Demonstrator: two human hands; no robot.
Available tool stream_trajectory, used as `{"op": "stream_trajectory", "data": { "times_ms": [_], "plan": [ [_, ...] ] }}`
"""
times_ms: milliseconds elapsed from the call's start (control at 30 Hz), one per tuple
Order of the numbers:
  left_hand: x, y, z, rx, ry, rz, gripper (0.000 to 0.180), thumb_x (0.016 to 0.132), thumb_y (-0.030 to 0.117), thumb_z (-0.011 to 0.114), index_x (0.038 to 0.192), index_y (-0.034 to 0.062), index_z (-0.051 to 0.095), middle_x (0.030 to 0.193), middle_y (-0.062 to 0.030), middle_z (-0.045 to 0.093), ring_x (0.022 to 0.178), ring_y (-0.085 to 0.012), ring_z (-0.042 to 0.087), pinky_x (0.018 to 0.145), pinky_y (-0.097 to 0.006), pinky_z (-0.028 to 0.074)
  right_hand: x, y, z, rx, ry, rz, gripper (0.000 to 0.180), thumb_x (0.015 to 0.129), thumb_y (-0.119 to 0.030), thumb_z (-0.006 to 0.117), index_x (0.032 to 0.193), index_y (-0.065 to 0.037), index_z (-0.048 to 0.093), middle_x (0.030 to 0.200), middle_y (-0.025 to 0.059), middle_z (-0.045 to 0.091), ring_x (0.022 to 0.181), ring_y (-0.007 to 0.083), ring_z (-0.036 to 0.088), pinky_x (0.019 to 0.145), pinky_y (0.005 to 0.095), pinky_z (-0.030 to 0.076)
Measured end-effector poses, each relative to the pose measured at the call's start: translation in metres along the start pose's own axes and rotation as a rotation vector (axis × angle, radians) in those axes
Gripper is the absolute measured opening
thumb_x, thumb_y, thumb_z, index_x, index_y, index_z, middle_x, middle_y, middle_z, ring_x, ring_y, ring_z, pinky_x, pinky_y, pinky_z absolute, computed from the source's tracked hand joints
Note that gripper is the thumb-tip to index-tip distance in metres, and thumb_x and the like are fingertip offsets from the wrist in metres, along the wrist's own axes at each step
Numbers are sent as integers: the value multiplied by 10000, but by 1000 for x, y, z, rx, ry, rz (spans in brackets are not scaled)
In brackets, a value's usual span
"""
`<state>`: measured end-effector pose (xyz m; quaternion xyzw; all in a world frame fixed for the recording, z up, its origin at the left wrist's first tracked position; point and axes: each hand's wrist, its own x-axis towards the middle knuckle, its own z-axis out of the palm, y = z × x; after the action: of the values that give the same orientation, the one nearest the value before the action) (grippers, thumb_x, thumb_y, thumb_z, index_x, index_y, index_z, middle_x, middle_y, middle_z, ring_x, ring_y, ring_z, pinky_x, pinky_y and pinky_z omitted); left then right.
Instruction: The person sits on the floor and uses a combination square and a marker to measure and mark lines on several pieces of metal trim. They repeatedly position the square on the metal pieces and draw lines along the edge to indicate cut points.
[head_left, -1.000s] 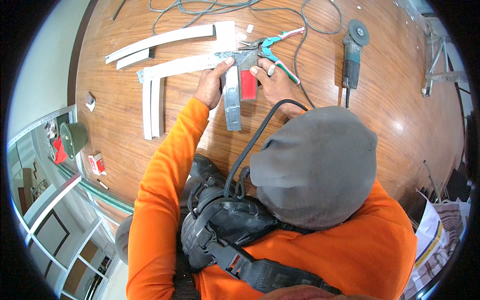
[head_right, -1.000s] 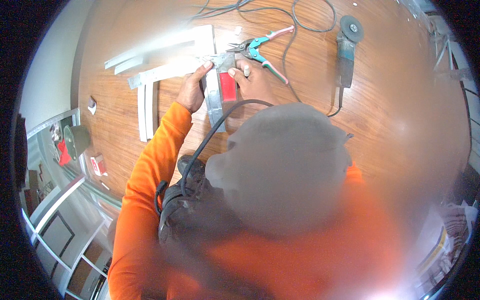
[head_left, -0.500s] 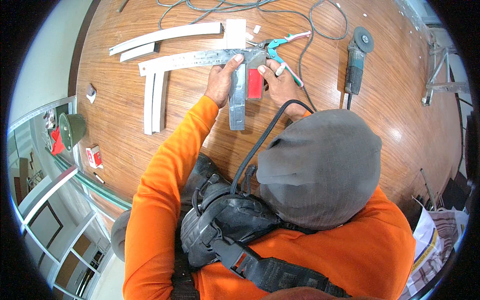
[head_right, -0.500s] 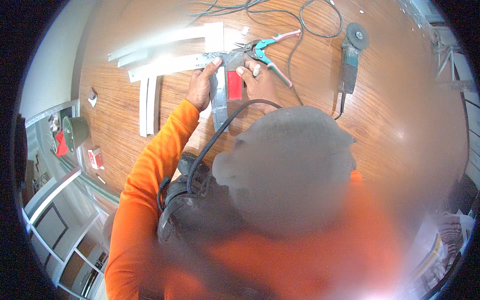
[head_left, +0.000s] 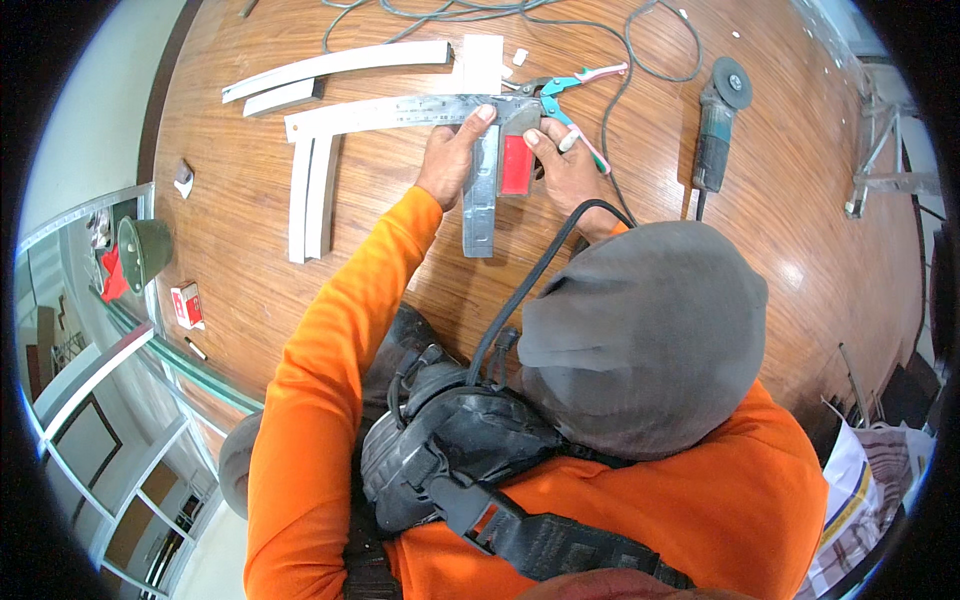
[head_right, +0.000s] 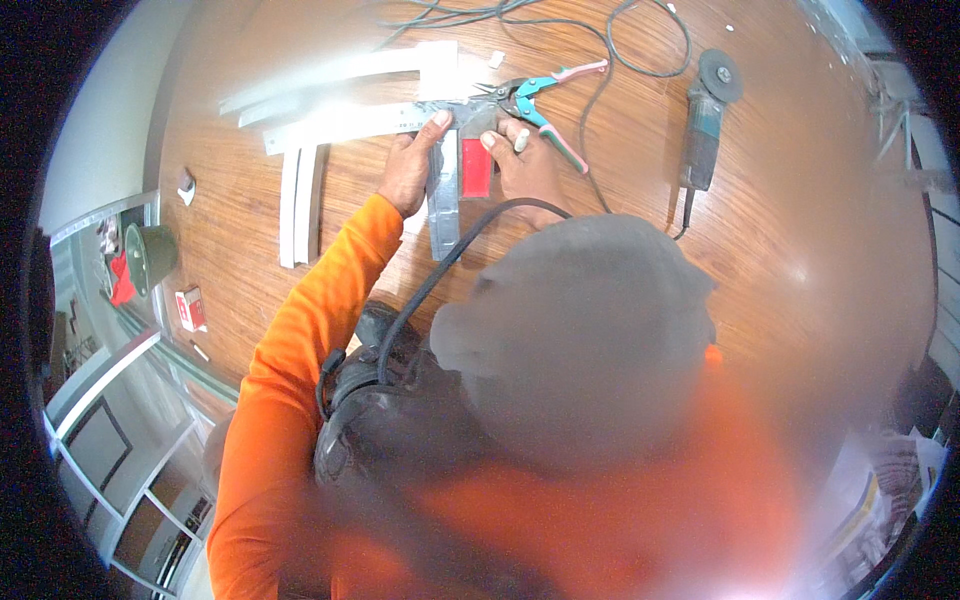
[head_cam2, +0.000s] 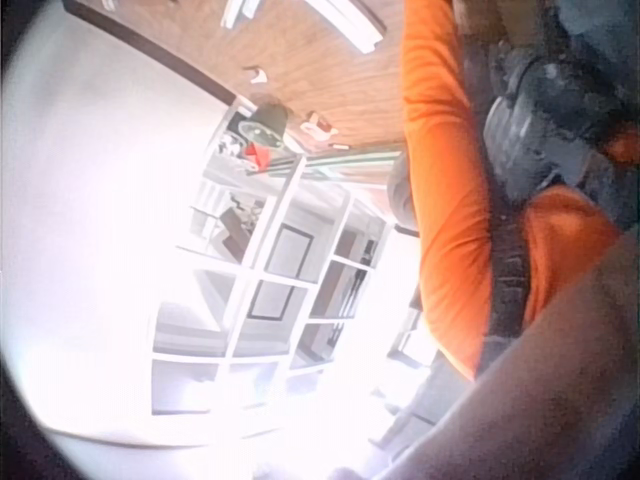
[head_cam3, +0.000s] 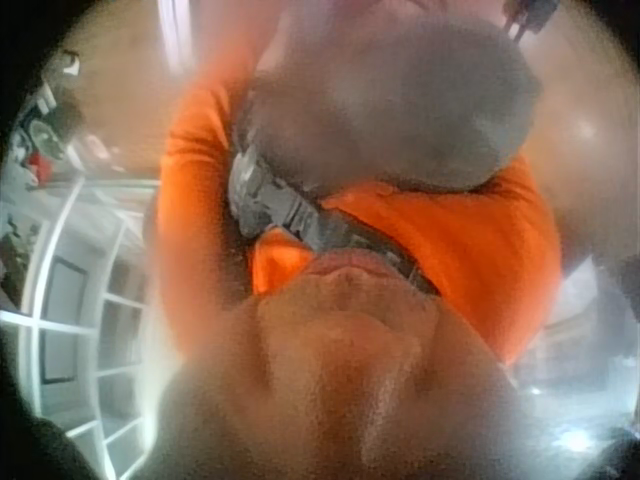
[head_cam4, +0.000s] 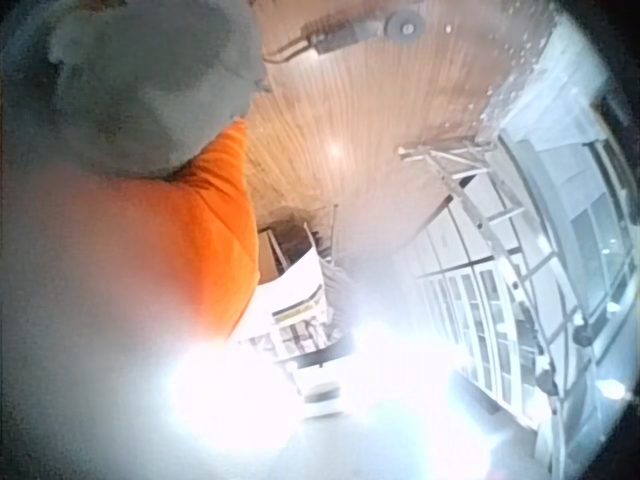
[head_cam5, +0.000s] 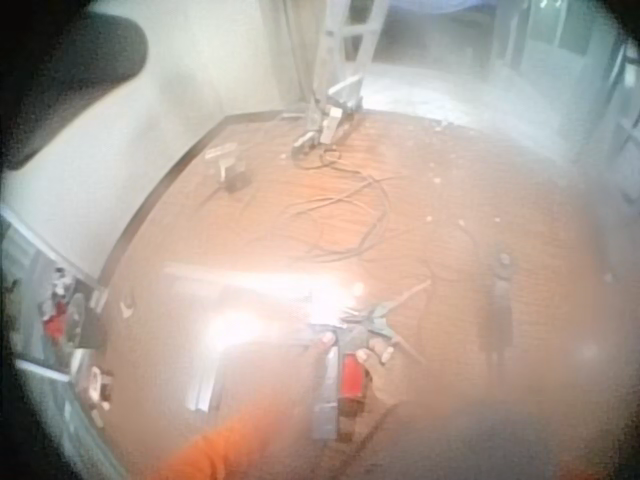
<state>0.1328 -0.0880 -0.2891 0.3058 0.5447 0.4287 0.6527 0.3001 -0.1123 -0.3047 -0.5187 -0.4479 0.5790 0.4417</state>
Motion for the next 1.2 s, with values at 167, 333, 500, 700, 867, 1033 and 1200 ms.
{"op": "stream_trajectory", "data": {
  "times_ms": [167, 333, 500, 700, 867, 1033, 1200],
  "plan": [
    [4, -6, -9, 53, -45, -68, 510, 920, 455, 694, 1017, -46, 676, 855, -52, 661, 678, -99, 561, 606, -266, 472, -4, -11, 3, 84, -17, 16, 286, 1024, -241, 560, 1137, 5, 651, 965, 16, 616, 883, 106, 554, 806, 279, 458],
    [6, -5, -11, 42, -80, -54, 512, 920, 446, 695, 1041, -52, 668, 902, -72, 675, 749, -114, 601, 662, -269, 497, -1, -10, -4, -71, -45, -4, 279, 986, -175, 566, 1151, 42, 627, 1019, 106, 671, 970, 180, 598, 878, 326, 459],
    [8, 0, -13, -74, -131, -26, 469, 911, 379, 717, 1149, -18, 641, 1055, -89, 677, 937, -154, 637, 833, -299, 512, -1, -14, 0, -75, -35, -27, 245, 987, -167, 560, 1105, 35, 637, 989, 111, 668, 949, 181, 598, 863, 327, 459],
    [21, -11, -20, -192, -195, -72, 501, 906, 351, 724, 1240, 4, 586, 1141, -86, 654, 1046, -176, 615, 918, -327, 493, 3, -8, -2, -96, -15, -61, 198, 985, -143, 569, 1019, 36, 645, 899, 100, 664, 844, 157, 588, 776, 327, 463],
    [17, -10, -24, -183, -164, -94, 465, 927, 339, 699, 1220, -5, 591, 1134, -97, 654, 1026, -177, 621, 903, -328, 495, -1, -27, 1, -102, -49, -55, 185, 986, -130, 573, 1015, 35, 650, 837, 102, 659, 775, 145, 588, 724, 317, 468],
    [15, -2, -15, -160, -186, -62, 449, 929, 328, 701, 1210, -7, 599, 1127, -92, 659, 1017, -171, 625, 914, -323, 488, 0, -17, -3, -117, 2, -51, 213, 983, -165, 589, 1047, 27, 659, 863, 107, 671, 812, 159, 609, 754, 317, 477],
    [12, 2, -15, -149, -179, -75, 442, 931, 324, 702, 1210, -4, 602, 1131, -90, 660, 1026, -167, 625, 912, -319, 491, -1, -18, -2, -122, 9, -53, 216, 981, -173, 594, 1054, 19, 662, 876, 104, 676, 828, 161, 617, 771, 321, 481]
  ]
}}
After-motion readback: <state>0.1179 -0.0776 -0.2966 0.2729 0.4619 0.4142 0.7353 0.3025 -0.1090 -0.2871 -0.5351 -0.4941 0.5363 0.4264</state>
